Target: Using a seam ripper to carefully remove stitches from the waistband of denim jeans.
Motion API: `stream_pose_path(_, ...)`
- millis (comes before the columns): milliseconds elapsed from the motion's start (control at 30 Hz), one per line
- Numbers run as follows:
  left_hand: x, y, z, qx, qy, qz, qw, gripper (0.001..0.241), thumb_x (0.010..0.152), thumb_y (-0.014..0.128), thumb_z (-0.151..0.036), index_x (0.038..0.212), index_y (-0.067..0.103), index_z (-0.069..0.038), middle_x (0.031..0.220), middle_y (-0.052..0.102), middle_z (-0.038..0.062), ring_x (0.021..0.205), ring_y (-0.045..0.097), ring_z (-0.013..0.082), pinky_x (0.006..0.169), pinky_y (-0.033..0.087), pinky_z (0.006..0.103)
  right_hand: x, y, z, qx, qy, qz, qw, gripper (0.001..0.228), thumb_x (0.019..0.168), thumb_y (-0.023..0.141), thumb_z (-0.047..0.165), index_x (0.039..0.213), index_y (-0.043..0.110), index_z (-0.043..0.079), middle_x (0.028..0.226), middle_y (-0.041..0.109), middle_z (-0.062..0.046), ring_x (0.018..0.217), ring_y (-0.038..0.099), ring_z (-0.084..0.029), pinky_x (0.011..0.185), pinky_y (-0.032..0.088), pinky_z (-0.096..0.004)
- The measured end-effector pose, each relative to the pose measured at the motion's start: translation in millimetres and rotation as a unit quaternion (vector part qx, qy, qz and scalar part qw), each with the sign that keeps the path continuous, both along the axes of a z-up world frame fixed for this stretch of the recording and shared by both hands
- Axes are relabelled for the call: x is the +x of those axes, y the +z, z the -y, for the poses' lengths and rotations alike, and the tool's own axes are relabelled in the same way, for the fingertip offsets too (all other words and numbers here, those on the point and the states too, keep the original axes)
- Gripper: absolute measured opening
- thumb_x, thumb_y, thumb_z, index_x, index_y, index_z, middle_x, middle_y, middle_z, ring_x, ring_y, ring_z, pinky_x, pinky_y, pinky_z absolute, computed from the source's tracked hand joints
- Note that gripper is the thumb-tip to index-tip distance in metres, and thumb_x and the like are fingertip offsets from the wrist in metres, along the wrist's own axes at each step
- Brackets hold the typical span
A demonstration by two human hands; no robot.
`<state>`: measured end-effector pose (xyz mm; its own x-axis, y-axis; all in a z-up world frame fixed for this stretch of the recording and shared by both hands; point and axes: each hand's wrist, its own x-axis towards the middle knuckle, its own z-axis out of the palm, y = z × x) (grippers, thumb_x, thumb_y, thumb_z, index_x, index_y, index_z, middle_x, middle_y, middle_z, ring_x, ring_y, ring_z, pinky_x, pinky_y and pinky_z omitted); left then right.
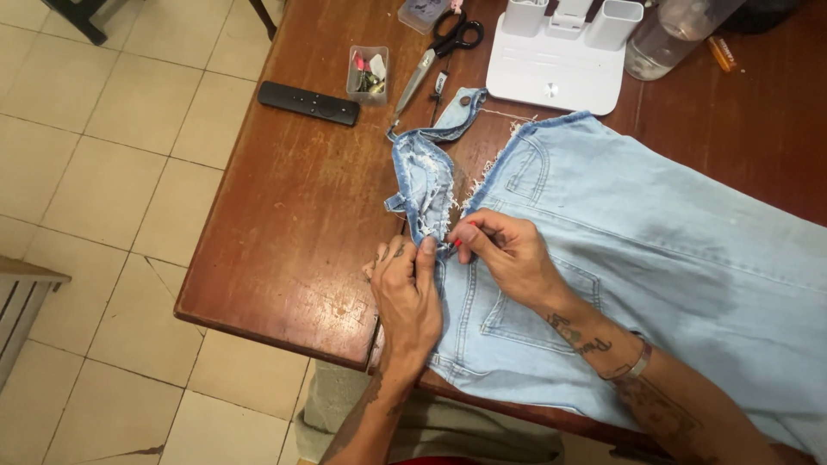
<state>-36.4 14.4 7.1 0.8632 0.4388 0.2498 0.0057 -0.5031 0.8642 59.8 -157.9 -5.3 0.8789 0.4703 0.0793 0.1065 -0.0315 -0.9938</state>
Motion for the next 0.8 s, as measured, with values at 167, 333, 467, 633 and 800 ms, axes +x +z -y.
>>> stream_pose_path(167, 1.0, -3.9, -0.6, 0.017, -0.003, 0.001, 1.0, 0.055, 0.13, 0.064, -0.037, 0.08, 0.062, -0.015, 0.085, 0.064, 0.007, 0.089, 0.068, 0.0344, 0.097, 0.046, 0.0493, 2.4, -3.6, -0.7, 0.002, 0.004, -0.021, 1.0, 0.024, 0.125, 0.076, 0.021, 0.112, 0.091, 0.008, 0.075, 0.086, -0.006, 0.073, 0.064, -0.005, 0.074, 0.052, -0.022)
stream_pose_path(333, 3.5, -11.5, -2.8, 0.019, -0.017, 0.006, 1.0, 0.054, 0.131, 0.062, -0.04, 0.082, 0.06, -0.019, 0.087, 0.061, 0.002, 0.091, 0.066, 0.0308, 0.099, 0.045, 0.0471, 5.7, -1.0, -1.6, 0.002, 0.021, -0.05, 0.999, 0.029, 0.127, 0.072, 0.025, 0.111, 0.09, 0.009, 0.076, 0.085, -0.005, 0.073, 0.06, -0.004, 0.073, 0.049, -0.022)
stream_pose_path(467, 4.9, -5.4, -4.0, 0.02, -0.026, 0.018, 0.999, 0.049, 0.131, 0.063, -0.036, 0.085, 0.062, -0.017, 0.087, 0.059, 0.005, 0.091, 0.064, 0.0335, 0.098, 0.045, 0.0488, 5.5, 4.2, -1.9, -0.004, 0.042, -0.039, 0.998, 0.03, 0.128, 0.073, 0.025, 0.111, 0.09, 0.008, 0.078, 0.084, -0.004, 0.075, 0.061, -0.005, 0.074, 0.051, -0.022)
stream_pose_path(633, 4.9, -10.0, -6.4, 0.005, -0.025, 0.022, 0.999, 0.049, 0.131, 0.062, -0.036, 0.086, 0.061, -0.017, 0.088, 0.058, 0.005, 0.09, 0.063, 0.0335, 0.098, 0.044, 0.0483, 2.4, 15.7, -5.0, -0.033, 0.086, -0.004, 0.996, 0.032, 0.125, 0.076, 0.023, 0.099, 0.09, 0.011, 0.074, 0.082, -0.001, 0.072, 0.059, -0.007, 0.071, 0.051, -0.025)
stream_pose_path(800, 0.2, -6.9, -6.1, -0.007, 0.013, 0.031, 0.999, 0.052, 0.132, 0.059, -0.038, 0.084, 0.061, -0.018, 0.086, 0.059, 0.004, 0.087, 0.063, 0.0329, 0.095, 0.046, 0.0475, -1.0, 26.9, -4.5, -0.032, 0.093, 0.004, 0.995, 0.033, 0.124, 0.076, 0.02, 0.094, 0.087, 0.012, 0.072, 0.08, -0.001, 0.07, 0.059, -0.008, 0.069, 0.05, -0.026)
